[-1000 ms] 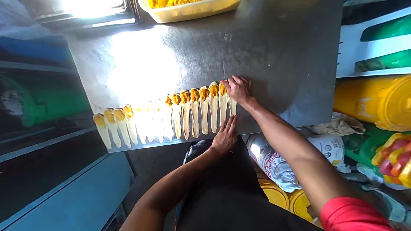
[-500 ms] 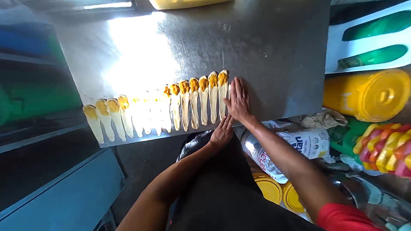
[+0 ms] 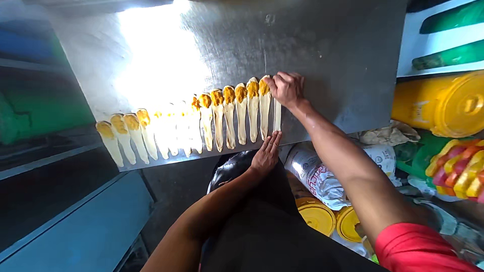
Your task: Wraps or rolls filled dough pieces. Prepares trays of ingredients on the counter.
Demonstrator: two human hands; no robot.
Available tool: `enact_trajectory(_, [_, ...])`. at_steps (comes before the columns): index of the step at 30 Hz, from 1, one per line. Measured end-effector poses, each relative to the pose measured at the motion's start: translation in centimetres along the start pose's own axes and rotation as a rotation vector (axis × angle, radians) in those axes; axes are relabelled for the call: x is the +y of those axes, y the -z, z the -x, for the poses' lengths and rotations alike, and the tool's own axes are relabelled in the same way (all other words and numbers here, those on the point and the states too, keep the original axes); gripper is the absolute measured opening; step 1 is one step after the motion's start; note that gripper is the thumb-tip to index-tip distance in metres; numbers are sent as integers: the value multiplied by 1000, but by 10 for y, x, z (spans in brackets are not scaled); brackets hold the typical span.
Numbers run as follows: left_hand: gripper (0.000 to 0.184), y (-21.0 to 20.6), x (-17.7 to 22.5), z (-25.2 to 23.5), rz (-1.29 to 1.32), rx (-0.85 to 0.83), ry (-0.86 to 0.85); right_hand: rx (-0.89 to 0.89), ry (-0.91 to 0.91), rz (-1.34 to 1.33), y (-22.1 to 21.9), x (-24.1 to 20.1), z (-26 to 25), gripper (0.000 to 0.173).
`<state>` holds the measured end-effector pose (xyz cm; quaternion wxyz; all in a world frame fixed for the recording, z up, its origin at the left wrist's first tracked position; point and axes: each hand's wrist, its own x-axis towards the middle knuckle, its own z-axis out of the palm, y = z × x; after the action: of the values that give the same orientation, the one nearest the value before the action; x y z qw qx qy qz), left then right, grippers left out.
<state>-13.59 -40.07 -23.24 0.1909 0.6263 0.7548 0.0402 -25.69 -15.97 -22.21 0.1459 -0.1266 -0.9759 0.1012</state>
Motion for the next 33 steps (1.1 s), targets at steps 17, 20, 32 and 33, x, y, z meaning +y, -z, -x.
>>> enact_trajectory(17, [38,-22,1,25,21,41,-84,-127,-233,-28,29,-49,141,45])
enact_trajectory(20, [35,-13,0,27,-35,13,-104,-79,-145,35,8,-36,105,52])
enact_trajectory(32, [35,-20,0,32,-19,14,-129,-293,-217,32,20,-59,143,80])
enact_trajectory(33, [35,-20,-3,30,-6,-9,-138,-310,-206,12,25,-63,153,79])
